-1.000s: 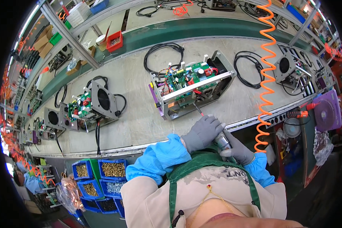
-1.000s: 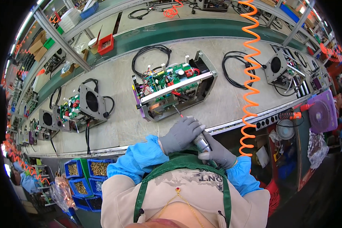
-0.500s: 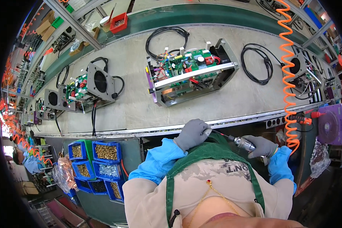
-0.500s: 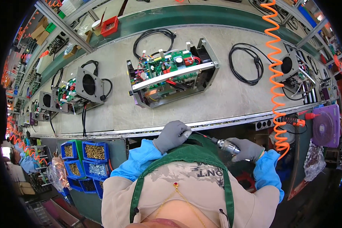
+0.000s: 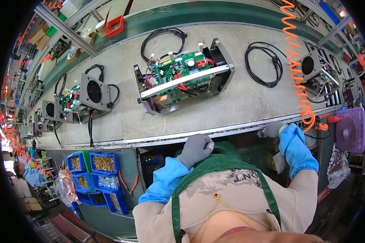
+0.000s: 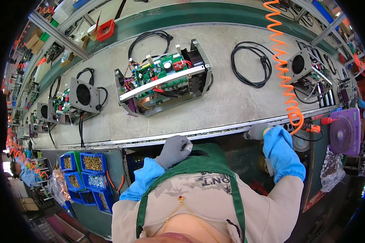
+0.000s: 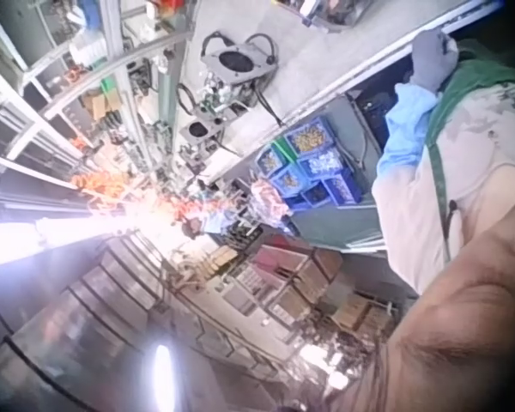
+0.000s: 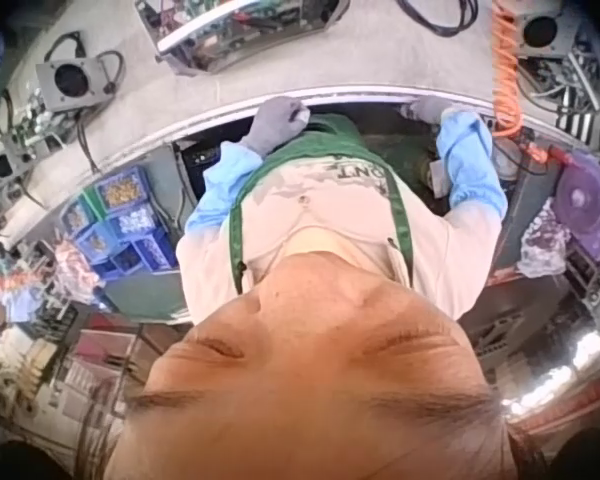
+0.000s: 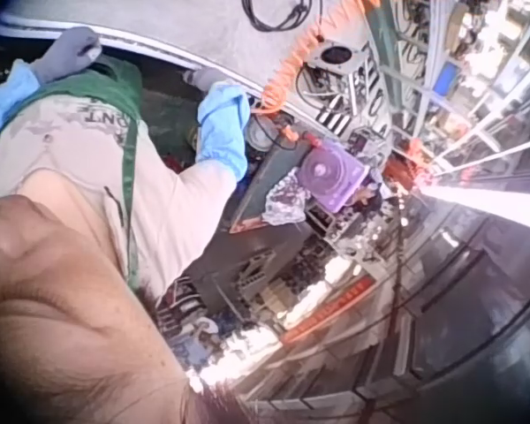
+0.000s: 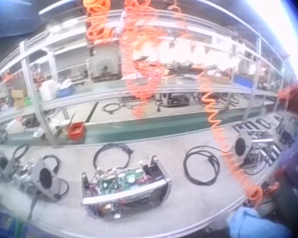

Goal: Assembling electronic components on a printed circuit board using an electric screwdriver.

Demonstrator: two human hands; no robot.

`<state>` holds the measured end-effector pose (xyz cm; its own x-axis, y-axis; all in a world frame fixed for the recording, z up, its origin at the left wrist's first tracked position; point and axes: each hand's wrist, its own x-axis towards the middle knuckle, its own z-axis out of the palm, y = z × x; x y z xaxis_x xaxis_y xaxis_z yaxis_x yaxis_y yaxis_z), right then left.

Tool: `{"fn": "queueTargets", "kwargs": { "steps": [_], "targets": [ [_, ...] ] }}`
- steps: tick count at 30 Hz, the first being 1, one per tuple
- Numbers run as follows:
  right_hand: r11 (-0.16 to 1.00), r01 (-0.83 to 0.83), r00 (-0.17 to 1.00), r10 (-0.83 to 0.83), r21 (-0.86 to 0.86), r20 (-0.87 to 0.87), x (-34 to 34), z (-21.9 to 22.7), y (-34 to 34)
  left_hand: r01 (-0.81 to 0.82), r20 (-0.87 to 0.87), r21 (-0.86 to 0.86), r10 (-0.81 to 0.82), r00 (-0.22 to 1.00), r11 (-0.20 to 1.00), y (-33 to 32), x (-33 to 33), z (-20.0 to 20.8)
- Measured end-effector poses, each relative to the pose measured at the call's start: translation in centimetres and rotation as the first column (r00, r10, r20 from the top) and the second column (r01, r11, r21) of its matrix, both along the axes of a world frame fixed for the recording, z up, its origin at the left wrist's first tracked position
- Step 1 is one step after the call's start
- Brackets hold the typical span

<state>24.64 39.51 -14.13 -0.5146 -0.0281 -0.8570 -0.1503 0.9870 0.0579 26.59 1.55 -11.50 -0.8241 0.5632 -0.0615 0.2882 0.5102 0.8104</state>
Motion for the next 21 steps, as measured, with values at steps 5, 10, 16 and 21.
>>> {"fn": "queueTargets", "kwargs": {
  "steps": [5,10,16,21],
  "targets": [
    [0.988,-0.102,0.994,0.106,0.114,-0.031,-1.2,-3.9,0.3,-0.102,0.028,0.001,0.102,0.994,0.995,-1.0,-0.7,-0.1],
    [0.987,-0.005,0.993,0.024,0.160,-0.113,-1.4,-0.3,-3.3,-0.085,0.019,0.057,0.084,0.996,0.995,-2.6,-2.0,-0.9],
    [0.847,0.114,0.664,-0.454,-0.520,-0.594,-4.6,2.0,-8.9,-0.572,0.079,-0.039,0.573,0.815,0.819,-13.8,-3.6,-4.7],
    [0.706,-0.008,0.387,-0.651,-0.709,-0.653,-10.0,6.8,-16.7,-0.851,0.135,0.338,0.874,0.467,0.403,-19.1,-11.0,0.2]
  ]
}}
